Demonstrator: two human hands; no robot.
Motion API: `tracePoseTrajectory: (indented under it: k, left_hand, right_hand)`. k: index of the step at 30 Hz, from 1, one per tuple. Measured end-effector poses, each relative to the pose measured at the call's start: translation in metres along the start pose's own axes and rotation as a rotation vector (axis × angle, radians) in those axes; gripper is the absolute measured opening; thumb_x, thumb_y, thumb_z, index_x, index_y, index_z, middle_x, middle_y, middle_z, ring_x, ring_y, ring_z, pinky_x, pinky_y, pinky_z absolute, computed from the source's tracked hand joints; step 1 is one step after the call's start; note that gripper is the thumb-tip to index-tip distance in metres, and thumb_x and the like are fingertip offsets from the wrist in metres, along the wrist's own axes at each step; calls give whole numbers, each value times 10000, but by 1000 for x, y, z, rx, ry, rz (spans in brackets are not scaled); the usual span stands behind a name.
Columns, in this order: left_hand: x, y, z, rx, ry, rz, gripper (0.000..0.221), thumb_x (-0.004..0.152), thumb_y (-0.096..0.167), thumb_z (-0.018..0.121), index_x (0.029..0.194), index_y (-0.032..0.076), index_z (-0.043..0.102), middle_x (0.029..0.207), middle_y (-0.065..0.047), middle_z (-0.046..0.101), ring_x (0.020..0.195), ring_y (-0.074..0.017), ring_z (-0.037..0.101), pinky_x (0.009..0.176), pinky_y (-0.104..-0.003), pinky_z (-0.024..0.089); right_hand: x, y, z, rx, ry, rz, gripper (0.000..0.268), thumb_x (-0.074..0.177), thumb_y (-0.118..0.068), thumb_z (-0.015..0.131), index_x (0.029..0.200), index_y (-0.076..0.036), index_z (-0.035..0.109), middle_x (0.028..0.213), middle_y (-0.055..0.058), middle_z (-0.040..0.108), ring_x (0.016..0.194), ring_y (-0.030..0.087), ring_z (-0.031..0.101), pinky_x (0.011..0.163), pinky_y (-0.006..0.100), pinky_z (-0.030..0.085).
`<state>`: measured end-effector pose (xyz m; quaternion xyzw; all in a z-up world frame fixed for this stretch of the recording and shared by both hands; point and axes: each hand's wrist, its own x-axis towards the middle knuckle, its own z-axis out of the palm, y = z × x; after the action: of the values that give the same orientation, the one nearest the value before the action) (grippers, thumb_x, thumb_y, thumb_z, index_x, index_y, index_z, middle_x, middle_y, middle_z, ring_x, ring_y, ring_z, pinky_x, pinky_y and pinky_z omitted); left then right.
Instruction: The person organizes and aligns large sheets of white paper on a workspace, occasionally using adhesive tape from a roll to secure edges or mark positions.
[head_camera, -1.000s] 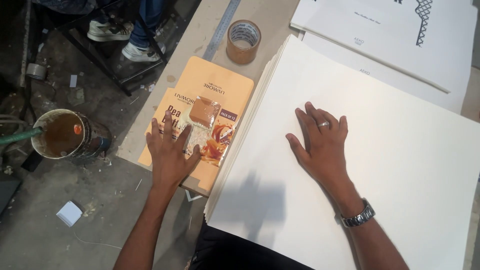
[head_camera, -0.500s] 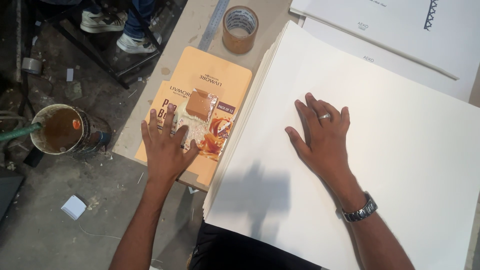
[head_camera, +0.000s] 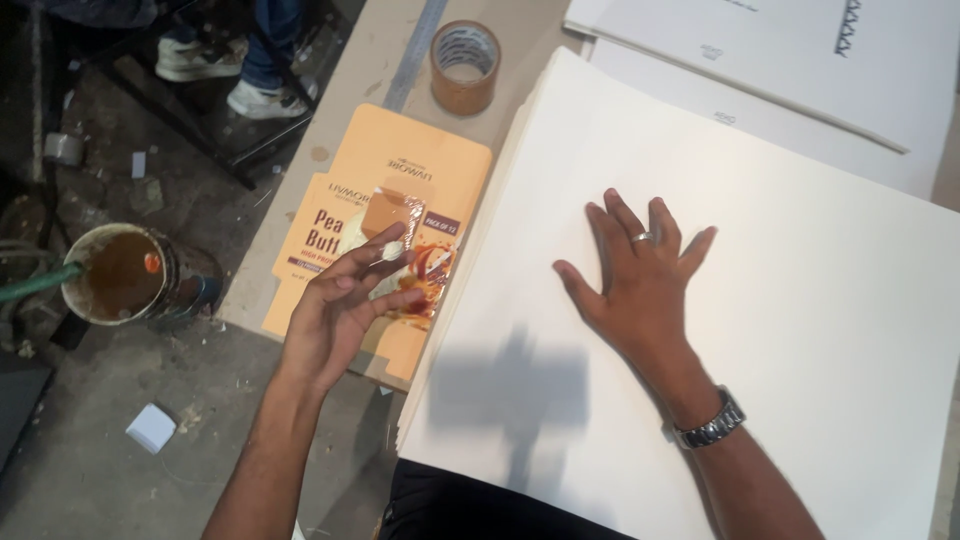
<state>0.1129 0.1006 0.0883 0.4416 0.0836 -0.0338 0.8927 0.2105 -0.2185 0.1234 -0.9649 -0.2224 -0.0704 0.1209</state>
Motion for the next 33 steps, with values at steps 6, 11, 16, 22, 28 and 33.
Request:
tracePoseTrajectory:
  k: [6, 11, 16, 22, 28, 33]
  left_hand:
    - [72, 16, 57, 265, -132, 46, 414, 861, 88, 567, 1267, 45, 631, 1588, -164, 450, 1372, -346, 552, 1020, -486, 580]
    - [173, -1, 66, 836, -256, 358, 372, 929, -59, 679, 1292, 16, 645, 1636, -173, 461, 1457, -312, 522, 1131, -385, 525]
    - [239, -3, 87, 930, -211, 353, 447, 888, -8, 736, 1312, 41, 605, 1564, -140, 459, 1275, -301, 663, 952, -362, 625]
    - [232, -35, 78, 921, -150, 439, 743, 946, -38, 760, 1553, 74, 346, 1427, -229, 639, 1322, -275, 651, 1072, -355, 580]
    - [224, -33, 86, 826, -77, 333, 799, 954, -38, 682, 1595, 81, 220, 1427, -219, 676, 1236, -273, 714, 1032, -348, 574]
    - [232, -36, 75, 814, -129, 351, 826, 962, -24, 704, 1606, 73, 197, 1464, -230, 620, 1313, -280, 665, 1072, -361, 567]
  right_hand:
    - [0, 2, -2, -41, 3, 42, 714, 885, -644, 649, 1446, -207, 583, 1546, 212, 459, 1418, 477, 339, 1035, 796, 210]
    - [0, 4, -1, -4, -14, 27, 732, 871, -678, 639, 1436, -215, 587, 1547, 200, 451, 1392, 486, 355, 1047, 789, 206]
    - [1, 2, 0, 35, -12, 4, 733, 859, -684, 642, 1426, -222, 589, 1531, 207, 445, 1386, 502, 351, 1067, 811, 161]
    - [2, 0, 0, 44, -12, -8, 740, 874, -680, 636, 1444, -213, 563, 1531, 223, 434, 1384, 509, 347, 1060, 826, 166]
    - [2, 2, 3, 45, -31, -14, 739, 897, -683, 609, 1463, -211, 549, 1545, 233, 421, 1399, 527, 325, 1065, 832, 146]
    - [1, 2, 5, 61, -36, -8, 743, 904, -686, 595, 1473, -211, 538, 1554, 236, 406, 1408, 535, 310, 1072, 829, 117]
